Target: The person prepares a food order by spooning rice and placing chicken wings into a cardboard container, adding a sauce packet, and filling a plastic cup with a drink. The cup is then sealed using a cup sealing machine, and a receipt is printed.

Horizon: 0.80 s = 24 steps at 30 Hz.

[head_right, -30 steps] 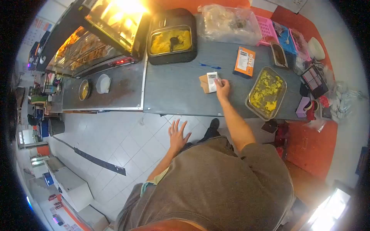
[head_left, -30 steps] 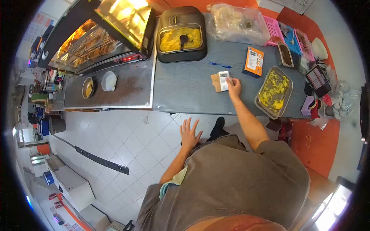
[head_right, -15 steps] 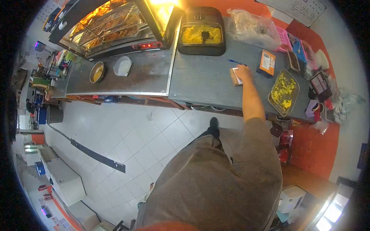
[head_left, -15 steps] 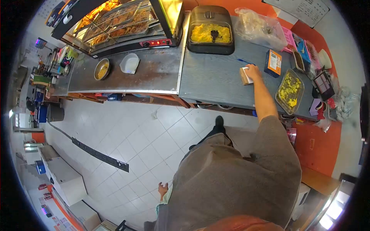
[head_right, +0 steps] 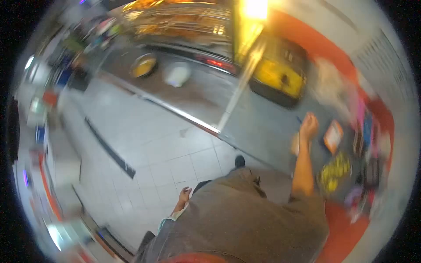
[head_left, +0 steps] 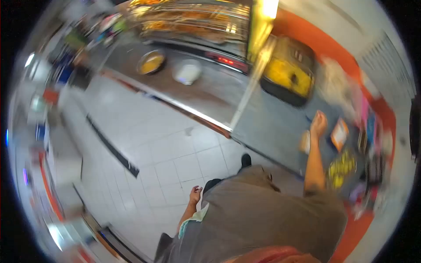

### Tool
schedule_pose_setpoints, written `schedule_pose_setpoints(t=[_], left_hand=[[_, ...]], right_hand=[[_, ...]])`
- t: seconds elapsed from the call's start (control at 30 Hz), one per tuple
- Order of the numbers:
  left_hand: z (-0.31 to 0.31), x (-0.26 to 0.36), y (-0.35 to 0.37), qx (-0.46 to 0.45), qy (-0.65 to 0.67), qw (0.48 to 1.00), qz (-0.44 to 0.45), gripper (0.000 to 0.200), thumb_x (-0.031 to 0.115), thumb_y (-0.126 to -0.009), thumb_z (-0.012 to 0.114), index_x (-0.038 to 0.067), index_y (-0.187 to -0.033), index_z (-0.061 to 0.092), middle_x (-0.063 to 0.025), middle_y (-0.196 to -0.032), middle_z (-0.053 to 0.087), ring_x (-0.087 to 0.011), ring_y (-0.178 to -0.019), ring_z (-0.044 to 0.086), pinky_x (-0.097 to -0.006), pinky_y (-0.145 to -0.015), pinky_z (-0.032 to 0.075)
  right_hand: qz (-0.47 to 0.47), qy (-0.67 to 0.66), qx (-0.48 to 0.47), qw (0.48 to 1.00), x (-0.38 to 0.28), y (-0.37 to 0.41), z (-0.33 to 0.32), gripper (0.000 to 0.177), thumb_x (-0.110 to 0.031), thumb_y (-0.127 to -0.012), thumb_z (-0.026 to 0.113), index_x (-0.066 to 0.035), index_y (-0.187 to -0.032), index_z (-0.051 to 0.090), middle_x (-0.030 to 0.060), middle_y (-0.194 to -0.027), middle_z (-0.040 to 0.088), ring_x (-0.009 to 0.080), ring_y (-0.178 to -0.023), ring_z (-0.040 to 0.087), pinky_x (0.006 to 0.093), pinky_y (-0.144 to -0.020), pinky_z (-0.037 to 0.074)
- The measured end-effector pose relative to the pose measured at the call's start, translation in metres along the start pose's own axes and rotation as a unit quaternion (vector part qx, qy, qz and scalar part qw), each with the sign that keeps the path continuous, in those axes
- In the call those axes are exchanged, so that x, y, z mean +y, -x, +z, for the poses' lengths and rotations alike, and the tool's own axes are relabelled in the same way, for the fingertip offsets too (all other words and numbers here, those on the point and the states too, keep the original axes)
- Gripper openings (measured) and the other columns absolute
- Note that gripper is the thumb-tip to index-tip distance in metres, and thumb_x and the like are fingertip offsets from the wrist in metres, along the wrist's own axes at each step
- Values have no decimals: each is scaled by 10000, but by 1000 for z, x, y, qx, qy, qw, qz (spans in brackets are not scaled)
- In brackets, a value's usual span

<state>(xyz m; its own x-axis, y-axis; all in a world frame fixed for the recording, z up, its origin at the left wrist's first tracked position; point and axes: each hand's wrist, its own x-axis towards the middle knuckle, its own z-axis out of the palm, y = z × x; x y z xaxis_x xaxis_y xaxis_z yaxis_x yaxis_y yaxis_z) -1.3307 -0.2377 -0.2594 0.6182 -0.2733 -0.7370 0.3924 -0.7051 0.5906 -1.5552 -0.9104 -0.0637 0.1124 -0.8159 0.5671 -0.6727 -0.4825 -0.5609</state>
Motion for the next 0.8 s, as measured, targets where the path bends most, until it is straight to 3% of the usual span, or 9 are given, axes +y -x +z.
schedule_pose_setpoints(t=[0.07, 0.17, 0.2, 0.23, 0.33, 0.43, 0.53, 0.7, 0.8], left_hand=[[9, 12, 24, 30, 74, 996, -34, 583, 469, -837, 618, 73, -1252, 509, -154, -1132, 594, -232, -1036, 552, -354, -907, 436], [7, 22, 31, -12, 214, 974, -74, 674, 565, -819, 583, 133, -1324, 472, -138, -1277, 525, -267, -1153, 500, -418, -948, 409], [-1, 20, 29, -67, 186, 970, -141, 726, 618, -791, 573, 172, -1350, 449, -111, -1342, 470, -291, -1213, 451, -461, -964, 384], [-12, 17, 21, -127, 152, 959, -203, 779, 672, -762, 562, 210, -1375, 427, -84, -1408, 415, -314, -1273, 401, -505, -980, 358], [-52, 13, 2, -175, 151, 954, -191, 840, 746, -697, 558, 266, -1374, 427, -47, -1457, 350, -334, -1329, 324, -534, -999, 318], [-98, 53, 14, -162, 245, 939, -180, 839, 726, -714, 566, 292, -1406, 373, -26, -1463, 324, -298, -1343, 285, -501, -1014, 304], [-142, 50, -10, -103, 304, 933, -161, 888, 704, -700, 601, 174, -1387, 414, -98, -1436, 367, -308, -1321, 321, -486, -1028, 304], [-240, 47, -71, -135, 18, 982, -135, 880, 675, -698, 622, 52, -1306, 495, -171, -1343, 472, -340, -1242, 424, -451, -1019, 338], [-298, 47, -156, -55, 1, 992, -115, 771, 614, -768, 579, -2, -1231, 541, -216, -1278, 519, -366, -1171, 498, -432, -977, 401]], right_hand=[[-23, -153, 6, 988, -97, 27, 29, 218, -159, -920, 486, 12, -848, 602, 119, -819, 594, 241, -775, 555, 346, -711, 442], [-38, -334, -296, 894, -191, 119, 111, 229, -143, -873, 498, -8, -695, 550, 113, -683, 540, 244, -666, 515, 358, -602, 398], [-179, -396, -359, 826, -249, 139, 121, 201, -109, -847, 508, -5, -687, 571, 135, -698, 566, 291, -674, 548, 383, -599, 416], [-76, -448, -521, 722, -266, 192, 158, 158, -88, -832, 522, -3, -731, 608, 151, -723, 582, 323, -705, 574, 399, -611, 442], [-369, -347, -639, 579, -412, 224, 196, 143, -162, -850, 576, -71, -917, 663, 113, -816, 606, 315, -805, 598, 409, -738, 470], [-355, -324, -711, 513, -502, 233, 224, 244, -211, -833, 627, -91, -1045, 633, 129, -899, 616, 313, -840, 602, 408, -787, 477], [-357, -244, -740, 515, -546, 252, 286, 370, -255, -802, 676, -73, -1115, 602, 145, -977, 614, 278, -912, 600, 375, -824, 478], [-181, -108, -796, 567, -478, 289, 383, 373, -306, -818, 663, -29, -1065, 627, 127, -1039, 639, 230, -958, 601, 338, -844, 468], [-90, -149, -874, 454, -400, 301, 422, 321, -286, -885, 588, -21, -1060, 630, 57, -965, 653, 198, -856, 590, 318, -773, 460]])
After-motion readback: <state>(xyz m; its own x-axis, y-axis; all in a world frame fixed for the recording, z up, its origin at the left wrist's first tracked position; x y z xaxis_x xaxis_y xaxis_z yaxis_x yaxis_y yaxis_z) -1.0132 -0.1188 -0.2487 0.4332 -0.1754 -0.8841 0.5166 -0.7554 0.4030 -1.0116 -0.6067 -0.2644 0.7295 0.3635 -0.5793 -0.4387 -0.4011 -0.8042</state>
